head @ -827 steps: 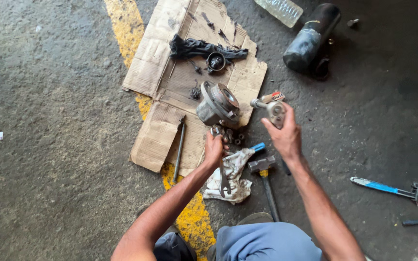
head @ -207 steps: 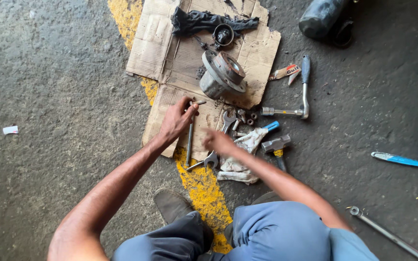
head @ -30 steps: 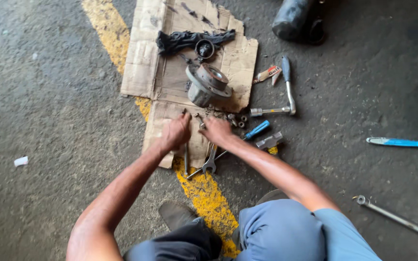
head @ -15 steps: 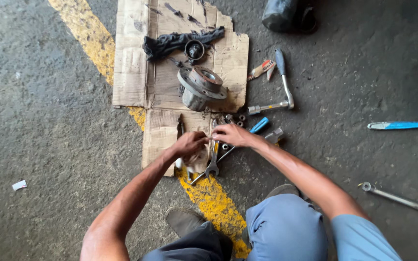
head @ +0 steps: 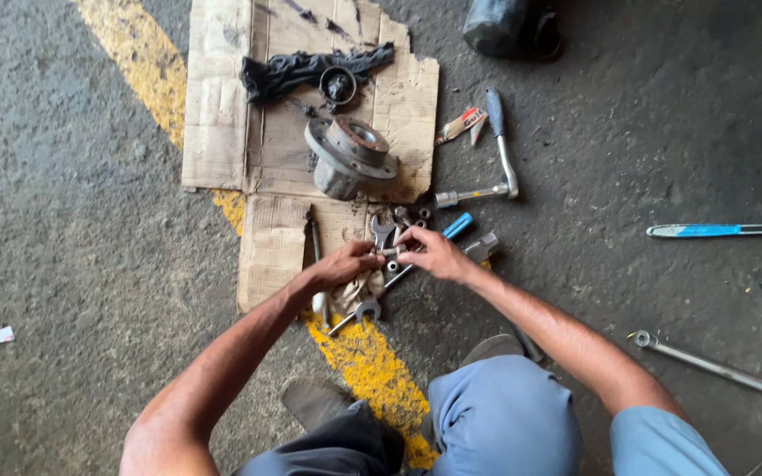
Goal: The person sits on the floor and uses a hammer and punch to disassemble a wheel hub assembly. They then clean a small metal component in a bowl of liquid and place the hub into a tire.
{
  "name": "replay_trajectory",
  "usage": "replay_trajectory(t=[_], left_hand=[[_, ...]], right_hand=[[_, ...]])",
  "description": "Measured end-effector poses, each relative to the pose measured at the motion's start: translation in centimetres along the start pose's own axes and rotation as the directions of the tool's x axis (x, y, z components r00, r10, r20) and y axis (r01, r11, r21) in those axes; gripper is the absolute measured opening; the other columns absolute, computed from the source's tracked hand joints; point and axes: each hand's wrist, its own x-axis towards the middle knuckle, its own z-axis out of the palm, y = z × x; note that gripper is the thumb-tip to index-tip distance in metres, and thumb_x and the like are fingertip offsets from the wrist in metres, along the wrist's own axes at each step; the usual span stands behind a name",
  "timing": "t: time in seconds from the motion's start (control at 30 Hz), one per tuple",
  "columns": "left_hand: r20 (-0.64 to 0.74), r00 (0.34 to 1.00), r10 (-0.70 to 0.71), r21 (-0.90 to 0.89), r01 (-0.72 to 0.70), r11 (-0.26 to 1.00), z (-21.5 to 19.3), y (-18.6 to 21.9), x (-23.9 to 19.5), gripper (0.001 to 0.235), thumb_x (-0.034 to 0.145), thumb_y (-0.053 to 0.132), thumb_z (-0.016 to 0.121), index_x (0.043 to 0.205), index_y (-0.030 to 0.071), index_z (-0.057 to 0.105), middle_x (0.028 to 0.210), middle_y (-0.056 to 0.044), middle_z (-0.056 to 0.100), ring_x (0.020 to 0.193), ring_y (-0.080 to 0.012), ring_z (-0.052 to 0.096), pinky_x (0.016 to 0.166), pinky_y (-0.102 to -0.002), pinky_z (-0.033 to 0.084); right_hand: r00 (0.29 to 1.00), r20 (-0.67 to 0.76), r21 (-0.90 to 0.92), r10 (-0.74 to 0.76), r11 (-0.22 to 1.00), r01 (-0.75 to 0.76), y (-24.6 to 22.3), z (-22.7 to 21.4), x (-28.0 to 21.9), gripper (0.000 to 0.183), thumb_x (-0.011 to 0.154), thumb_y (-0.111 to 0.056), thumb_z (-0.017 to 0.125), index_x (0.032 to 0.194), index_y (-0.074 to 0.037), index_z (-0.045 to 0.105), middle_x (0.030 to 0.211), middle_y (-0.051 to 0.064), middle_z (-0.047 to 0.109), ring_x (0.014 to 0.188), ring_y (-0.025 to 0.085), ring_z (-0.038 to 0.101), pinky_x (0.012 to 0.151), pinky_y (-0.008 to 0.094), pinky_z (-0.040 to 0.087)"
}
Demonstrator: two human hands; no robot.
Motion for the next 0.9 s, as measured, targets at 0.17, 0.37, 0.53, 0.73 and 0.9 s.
replay_trajectory(t=[0.17, 0.37, 0.53, 0.73, 0.9], left_hand=[[-0.024, 0.994, -0.111, -0.299, 0.099, 0.949, -0.9, -2.3, -0.7, 0.051, 0.112, 0.052, 0.046, 0.11, 0.003, 0.061, 0.083, -0.005, 0.062, 0.067, -0.0153, 0.057, 0.067, -0.032, 0.052], [-0.178, 0.975, -0.131, 0.409, 0.194, 0.892, -2.5, -3.2, -1.8, 0.036, 0.1, 0.046, 0.053, 0.111, 0.014, 0.066, 0.089, -0.005, 0.066, 0.071, -0.0162, 0.061, 0.071, -0.038, 0.058], [-0.211, 0.877, 0.432, 0.912, 0.018, 0.41, -1.0, -1.7, -1.7, 0.025, 0.091, 0.038, 0.064, 0.103, 0.019, 0.076, 0.101, -0.002, 0.073, 0.094, -0.0202, 0.06, 0.091, -0.043, 0.045], [-0.265, 0.894, 0.36, 0.871, 0.062, 0.488, -0.8, 1.1, -2.0, 0.033, 0.104, 0.043, 0.055, 0.118, 0.02, 0.074, 0.098, -0.003, 0.075, 0.089, -0.0219, 0.066, 0.088, -0.037, 0.049], [-0.461, 0.85, 0.254, 0.435, -0.034, 0.9, -0.6, 1.6, -1.8, 0.032, 0.102, 0.033, 0.058, 0.117, 0.006, 0.063, 0.09, -0.006, 0.069, 0.079, -0.0213, 0.068, 0.08, -0.04, 0.056]], right_hand=[[0.708, -0.121, -0.492, -0.696, 0.662, 0.566, 3.0, -0.1, 0.1, 0.018, 0.099, -0.015, 0.063, 0.115, -0.008, 0.058, 0.112, 0.008, 0.063, 0.107, 0.024, 0.065, 0.096, 0.044, 0.059], [0.935, -0.129, -0.654, -0.329, 0.737, 0.169, 7.9, -1.6, 0.6, 0.03, 0.096, -0.02, 0.065, 0.119, -0.001, 0.061, 0.106, 0.013, 0.06, 0.094, 0.024, 0.063, 0.079, 0.038, 0.06], [0.925, -0.172, -0.716, -0.338, 0.688, 0.118, 8.5, -0.3, 3.2, 0.029, 0.099, -0.026, 0.065, 0.115, -0.002, 0.066, 0.102, 0.012, 0.06, 0.093, 0.022, 0.059, 0.078, 0.034, 0.056], [0.967, 0.022, -0.847, -0.255, 0.509, 0.153, 7.5, 3.8, 5.6, 0.026, 0.089, -0.014, 0.065, 0.112, -0.002, 0.064, 0.1, 0.012, 0.059, 0.089, 0.021, 0.055, 0.074, 0.038, 0.053], [0.962, -0.219, -0.494, -0.163, 0.869, 0.035, 6.5, 2.4, 4.7, 0.021, 0.096, -0.015, 0.064, 0.109, 0.0, 0.057, 0.084, 0.009, 0.057, 0.068, 0.018, 0.054, 0.051, 0.03, 0.049]])
